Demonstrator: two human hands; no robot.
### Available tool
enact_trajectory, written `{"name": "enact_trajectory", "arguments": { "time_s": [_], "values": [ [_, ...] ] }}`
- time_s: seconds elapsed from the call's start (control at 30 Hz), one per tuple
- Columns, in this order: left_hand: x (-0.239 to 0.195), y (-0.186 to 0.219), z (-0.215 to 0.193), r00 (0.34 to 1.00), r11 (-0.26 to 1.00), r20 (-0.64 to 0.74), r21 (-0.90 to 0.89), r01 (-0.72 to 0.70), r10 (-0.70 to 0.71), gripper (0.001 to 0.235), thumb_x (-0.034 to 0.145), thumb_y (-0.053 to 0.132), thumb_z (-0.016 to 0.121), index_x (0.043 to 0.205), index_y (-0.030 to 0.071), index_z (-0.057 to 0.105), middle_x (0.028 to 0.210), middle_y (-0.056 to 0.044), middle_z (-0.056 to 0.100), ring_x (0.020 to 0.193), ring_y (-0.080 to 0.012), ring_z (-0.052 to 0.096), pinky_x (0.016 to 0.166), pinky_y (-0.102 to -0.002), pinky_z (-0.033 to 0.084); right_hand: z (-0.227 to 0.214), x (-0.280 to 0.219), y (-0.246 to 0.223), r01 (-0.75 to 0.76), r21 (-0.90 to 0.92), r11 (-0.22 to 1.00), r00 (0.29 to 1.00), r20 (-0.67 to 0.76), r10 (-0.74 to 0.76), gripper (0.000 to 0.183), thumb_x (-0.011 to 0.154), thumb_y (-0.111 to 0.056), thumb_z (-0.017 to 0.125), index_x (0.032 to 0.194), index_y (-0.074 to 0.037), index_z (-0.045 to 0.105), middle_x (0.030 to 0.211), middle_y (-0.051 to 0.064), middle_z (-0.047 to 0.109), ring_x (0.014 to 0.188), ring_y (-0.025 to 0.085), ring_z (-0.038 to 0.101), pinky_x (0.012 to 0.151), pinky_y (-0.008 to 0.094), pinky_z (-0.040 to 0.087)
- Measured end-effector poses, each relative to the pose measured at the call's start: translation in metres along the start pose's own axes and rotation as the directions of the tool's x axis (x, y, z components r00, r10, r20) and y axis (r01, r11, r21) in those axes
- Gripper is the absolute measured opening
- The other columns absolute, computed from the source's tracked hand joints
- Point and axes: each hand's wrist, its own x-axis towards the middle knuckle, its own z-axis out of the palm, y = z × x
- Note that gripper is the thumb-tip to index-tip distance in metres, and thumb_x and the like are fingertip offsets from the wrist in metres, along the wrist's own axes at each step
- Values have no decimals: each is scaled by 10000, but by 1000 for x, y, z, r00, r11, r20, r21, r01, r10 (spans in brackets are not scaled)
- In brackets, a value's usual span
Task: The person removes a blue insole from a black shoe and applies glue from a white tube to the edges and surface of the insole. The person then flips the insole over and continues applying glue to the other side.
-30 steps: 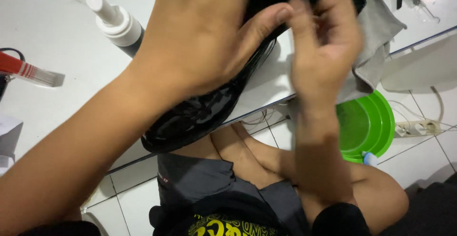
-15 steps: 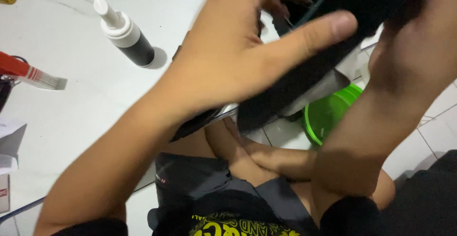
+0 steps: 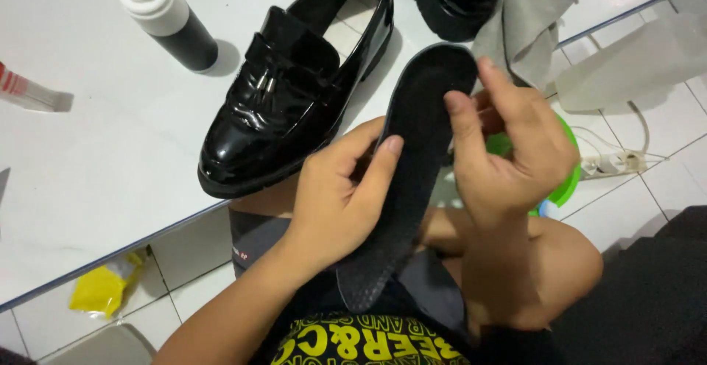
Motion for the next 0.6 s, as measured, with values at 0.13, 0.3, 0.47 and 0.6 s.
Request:
{"name": "enact_trajectory", "arguments": {
  "time_s": [0.13, 0.3, 0.47, 0.6],
  "values": [
    [-10, -8, -9, 999, 995, 18, 94, -45, 43, 284, 992, 76, 549, 1236, -20, 658, 854, -57, 716, 652, -88, 573, 586, -214, 499, 9, -3, -4, -35, 52, 998, 998, 57, 32, 259, 975, 125, 822, 1206, 125, 705, 897, 172, 660, 700, 195, 533, 637, 289, 447],
    [-18, -15, -18, 996, 977, -17, 194, -83, 88, 285, 974, 72, 569, 1223, -29, 664, 882, -93, 762, 640, -122, 631, 577, -231, 513, 14, -5, -5, 116, -30, 993, 992, 60, -114, 214, 919, 191, 876, 1084, 119, 762, 875, 194, 690, 627, 188, 468, 567, 301, 363],
    [-26, -23, -21, 999, 974, 5, 226, -34, 34, 250, 975, 98, 570, 1181, 16, 685, 735, -40, 710, 526, -101, 544, 484, -234, 456, 15, -9, -3, 163, -38, 986, 983, 91, -159, 179, 898, 188, 876, 1029, 104, 788, 903, 187, 696, 625, 182, 453, 572, 308, 363],
    [-30, -24, -21, 1000, 978, 0, 209, -15, 15, 289, 963, 101, 588, 1220, 14, 686, 763, -54, 729, 508, -95, 519, 457, -228, 432, 16, -7, -4, 100, 41, 994, 983, 151, -105, 258, 927, 171, 847, 1133, 82, 721, 1029, 192, 681, 717, 190, 517, 614, 297, 411]
  ]
}}
